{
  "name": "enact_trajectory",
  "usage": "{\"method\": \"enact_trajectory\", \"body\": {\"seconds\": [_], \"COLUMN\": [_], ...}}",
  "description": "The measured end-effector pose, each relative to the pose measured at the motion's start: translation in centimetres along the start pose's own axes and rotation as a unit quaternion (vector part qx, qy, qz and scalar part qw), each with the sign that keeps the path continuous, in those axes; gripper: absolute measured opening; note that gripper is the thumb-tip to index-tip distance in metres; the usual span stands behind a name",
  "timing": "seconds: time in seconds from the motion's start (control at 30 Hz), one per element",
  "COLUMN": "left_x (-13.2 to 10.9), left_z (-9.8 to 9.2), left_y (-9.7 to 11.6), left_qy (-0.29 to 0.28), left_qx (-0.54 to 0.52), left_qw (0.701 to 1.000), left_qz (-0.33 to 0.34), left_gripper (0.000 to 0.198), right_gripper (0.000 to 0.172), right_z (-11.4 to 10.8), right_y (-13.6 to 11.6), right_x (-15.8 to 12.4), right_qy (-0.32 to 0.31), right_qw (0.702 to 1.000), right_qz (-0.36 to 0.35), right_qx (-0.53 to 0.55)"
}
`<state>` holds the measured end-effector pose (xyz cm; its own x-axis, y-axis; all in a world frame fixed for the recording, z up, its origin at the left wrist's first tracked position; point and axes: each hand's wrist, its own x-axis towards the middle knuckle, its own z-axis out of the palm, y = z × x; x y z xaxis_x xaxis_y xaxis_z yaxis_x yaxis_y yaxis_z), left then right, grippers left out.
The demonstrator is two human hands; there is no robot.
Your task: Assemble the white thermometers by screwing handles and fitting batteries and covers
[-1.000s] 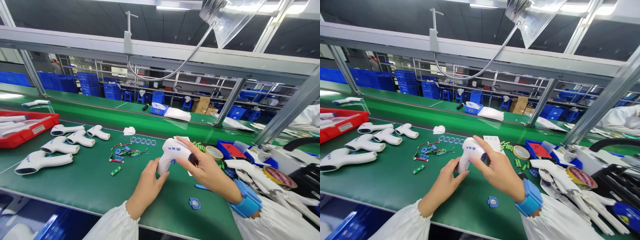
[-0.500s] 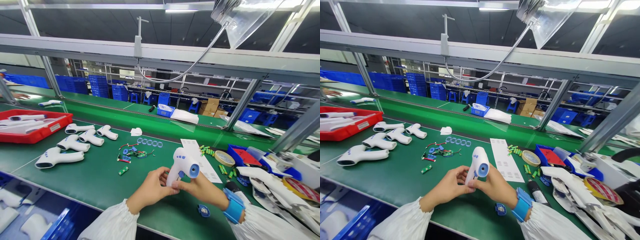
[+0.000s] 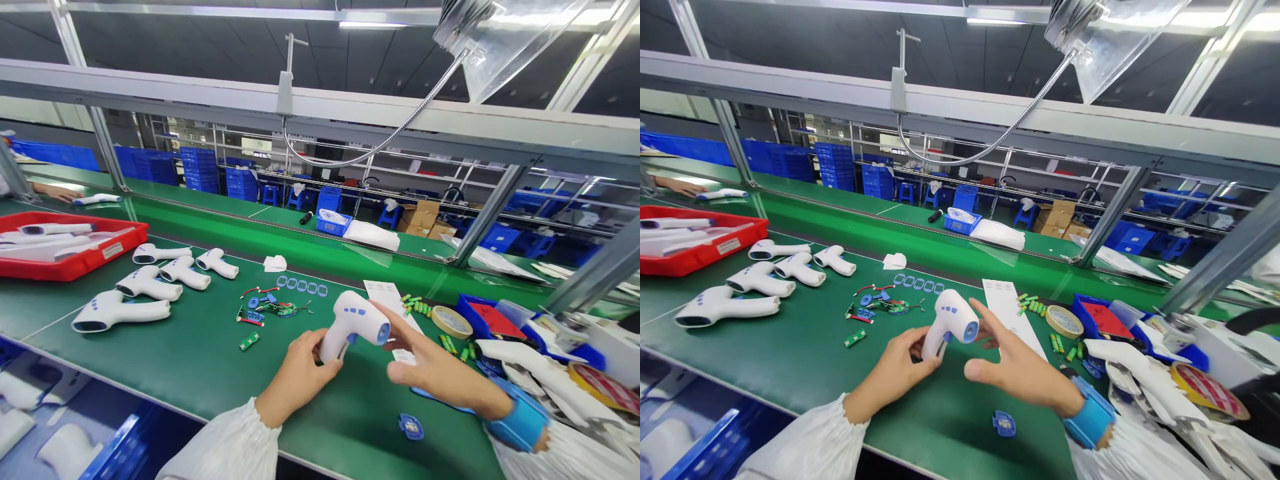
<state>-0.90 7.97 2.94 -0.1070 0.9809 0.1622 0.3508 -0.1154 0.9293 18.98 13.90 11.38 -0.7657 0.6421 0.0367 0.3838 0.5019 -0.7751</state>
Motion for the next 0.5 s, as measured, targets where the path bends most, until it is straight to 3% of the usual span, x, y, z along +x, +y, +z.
{"method": "enact_trajectory", "body": {"seconds": [0.1, 0.23, 0.4, 0.5], "left_x": [-0.1, -0.4, -0.6, -0.6], "left_z": [0.1, 0.6, 0.6, 0.4], "left_y": [-0.2, -0.2, -0.1, -0.3], "left_qy": [0.056, 0.072, 0.082, 0.1], "left_qx": [0.064, 0.105, 0.128, 0.129], "left_qw": [0.996, 0.991, 0.988, 0.986], "left_qz": [0.011, 0.024, 0.038, 0.044], "left_gripper": [0.041, 0.043, 0.039, 0.05], "right_gripper": [0.074, 0.056, 0.052, 0.051], "right_z": [-0.1, 1.0, 0.7, -0.5], "right_y": [-0.7, -1.2, -1.1, -0.9], "right_x": [-0.8, 0.0, 2.0, 2.6], "right_qy": [0.06, 0.126, 0.131, 0.194], "right_qw": [0.996, 0.98, 0.986, 0.974], "right_qz": [0.049, 0.045, 0.031, 0.01], "right_qx": [-0.054, -0.15, -0.094, -0.119]}}
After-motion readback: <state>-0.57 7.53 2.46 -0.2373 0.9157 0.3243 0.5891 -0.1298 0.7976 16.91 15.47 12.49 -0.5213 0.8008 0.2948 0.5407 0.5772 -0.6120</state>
